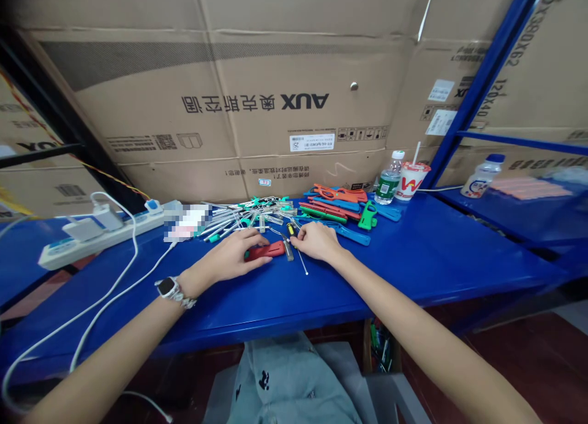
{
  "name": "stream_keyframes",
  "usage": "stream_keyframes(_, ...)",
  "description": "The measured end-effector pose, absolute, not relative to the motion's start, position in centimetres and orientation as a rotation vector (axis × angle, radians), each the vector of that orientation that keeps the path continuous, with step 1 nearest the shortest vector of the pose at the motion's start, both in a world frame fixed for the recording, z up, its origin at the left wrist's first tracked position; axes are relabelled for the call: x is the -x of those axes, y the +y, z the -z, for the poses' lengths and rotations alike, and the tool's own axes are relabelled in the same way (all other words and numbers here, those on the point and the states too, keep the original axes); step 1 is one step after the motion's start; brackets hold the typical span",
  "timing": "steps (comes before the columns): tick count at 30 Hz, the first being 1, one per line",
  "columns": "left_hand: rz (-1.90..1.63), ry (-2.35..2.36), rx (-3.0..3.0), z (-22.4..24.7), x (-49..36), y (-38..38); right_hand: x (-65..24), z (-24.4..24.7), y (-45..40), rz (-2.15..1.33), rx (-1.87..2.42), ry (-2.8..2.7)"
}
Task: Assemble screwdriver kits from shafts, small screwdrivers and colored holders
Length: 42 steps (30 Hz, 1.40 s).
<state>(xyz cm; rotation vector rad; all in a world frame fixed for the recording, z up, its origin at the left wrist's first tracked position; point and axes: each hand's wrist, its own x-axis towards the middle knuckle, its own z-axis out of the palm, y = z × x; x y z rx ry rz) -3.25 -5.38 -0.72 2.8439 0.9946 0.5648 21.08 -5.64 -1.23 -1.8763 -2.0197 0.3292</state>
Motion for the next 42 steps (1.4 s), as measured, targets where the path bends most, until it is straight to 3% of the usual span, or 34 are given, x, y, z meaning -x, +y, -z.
stream_keyframes(11, -0.586, 0.998, -2.706, 2.0, 3.0, -5.7, -19.9, -0.2, -5.3, -0.994, 1.046, -1.399)
stream_keyframes(19, -0.634, 1.011, -2.641, 2.4, 3.5, -5.6, -15.7, -0.1, -5.1, -0.87, 0.958, -1.524)
stream_keyframes(42, -0.714, 0.95, -2.571, 3.0, 3.8, -5.0, -16.3, 1.2, -5.1, -0.953, 0.803, -1.594)
